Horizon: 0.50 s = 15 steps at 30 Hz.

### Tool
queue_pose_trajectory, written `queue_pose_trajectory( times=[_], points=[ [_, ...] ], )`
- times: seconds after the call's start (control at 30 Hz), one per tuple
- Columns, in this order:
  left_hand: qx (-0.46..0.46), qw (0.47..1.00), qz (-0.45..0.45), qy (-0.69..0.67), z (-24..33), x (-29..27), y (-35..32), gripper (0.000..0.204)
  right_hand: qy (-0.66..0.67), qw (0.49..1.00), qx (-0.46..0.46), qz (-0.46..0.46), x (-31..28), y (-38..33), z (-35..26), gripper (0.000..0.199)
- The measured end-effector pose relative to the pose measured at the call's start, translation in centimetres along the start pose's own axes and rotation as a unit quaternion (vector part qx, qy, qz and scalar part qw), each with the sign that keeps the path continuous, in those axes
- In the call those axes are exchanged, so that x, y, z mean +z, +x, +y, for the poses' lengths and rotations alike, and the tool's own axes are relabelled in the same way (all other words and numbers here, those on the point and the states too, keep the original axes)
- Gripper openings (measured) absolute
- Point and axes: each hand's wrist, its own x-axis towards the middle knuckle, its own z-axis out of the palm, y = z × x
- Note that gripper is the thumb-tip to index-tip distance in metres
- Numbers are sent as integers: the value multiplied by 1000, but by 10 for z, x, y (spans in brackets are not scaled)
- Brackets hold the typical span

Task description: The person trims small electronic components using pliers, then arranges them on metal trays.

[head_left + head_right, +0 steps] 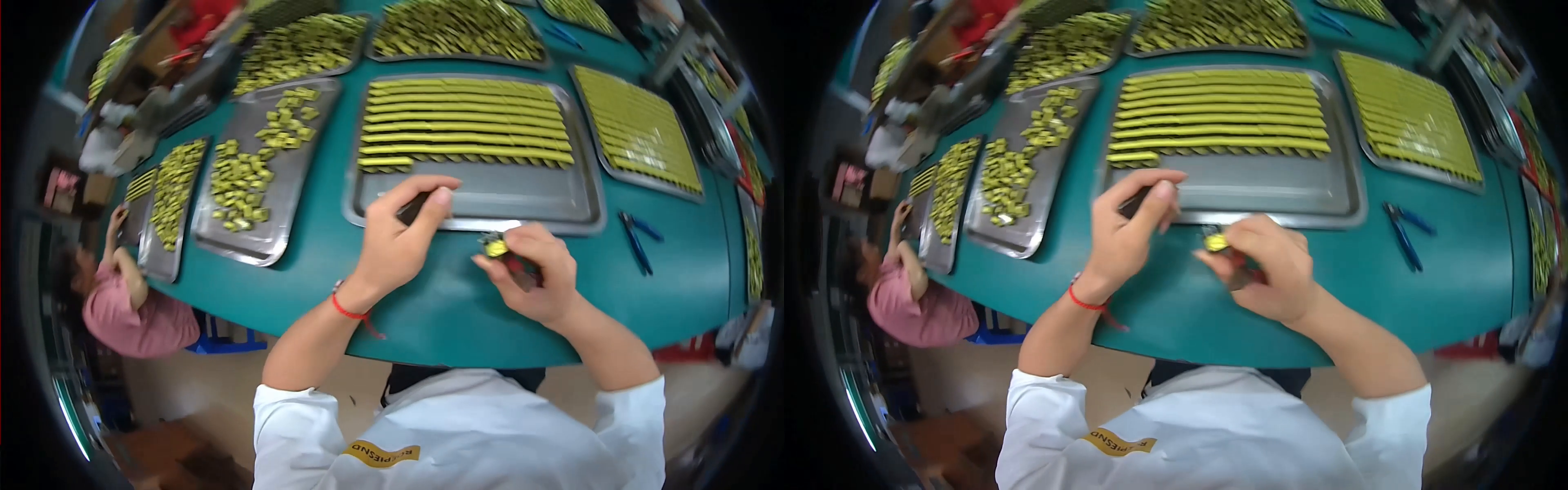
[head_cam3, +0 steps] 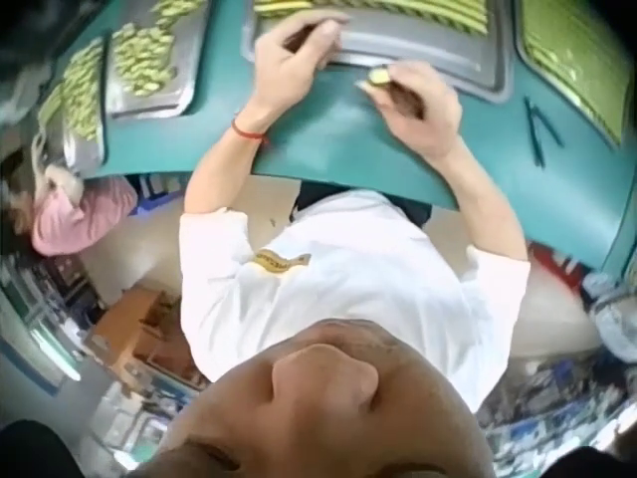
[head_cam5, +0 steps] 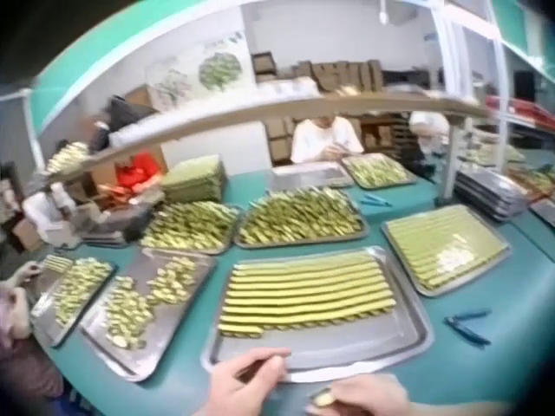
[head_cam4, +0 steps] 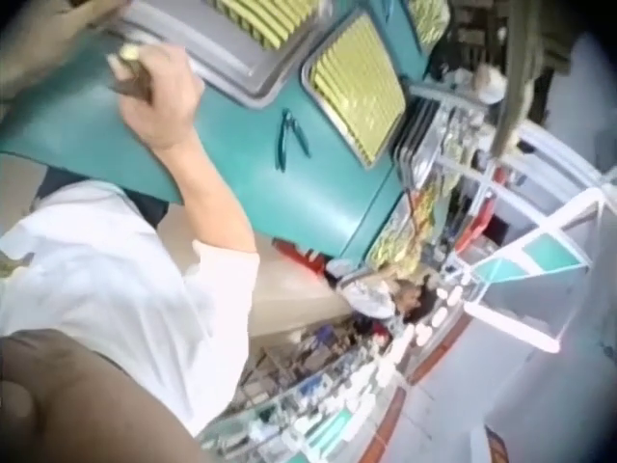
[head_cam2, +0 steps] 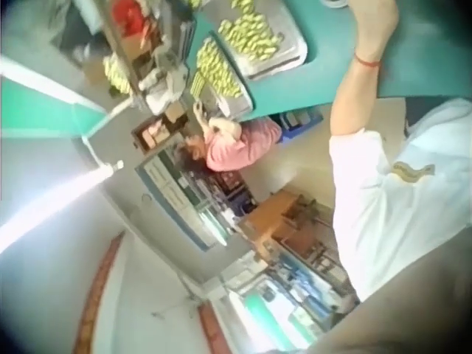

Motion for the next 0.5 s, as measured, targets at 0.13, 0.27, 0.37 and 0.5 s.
queue_pose_trajectory(
  times=[0.13, 0.27, 0.37, 0.5],
  points=[
    [17, 996, -2, 88, 15, -41, 38, 22, 117, 971, 204, -40, -5, -12, -4, 35],
    [64, 909, 196, 362, 7, -117, 60, 26, 228, 931, 284, 12, 8, -11, -14, 32],
    [64, 811, 248, 527, -30, -185, 46, 22, 215, 930, 296, -24, 7, -12, -7, 30],
    [-130, 737, 249, 616, -31, -193, 37, 19, 80, 955, 255, -131, 6, 8, -4, 20]
  ],
)
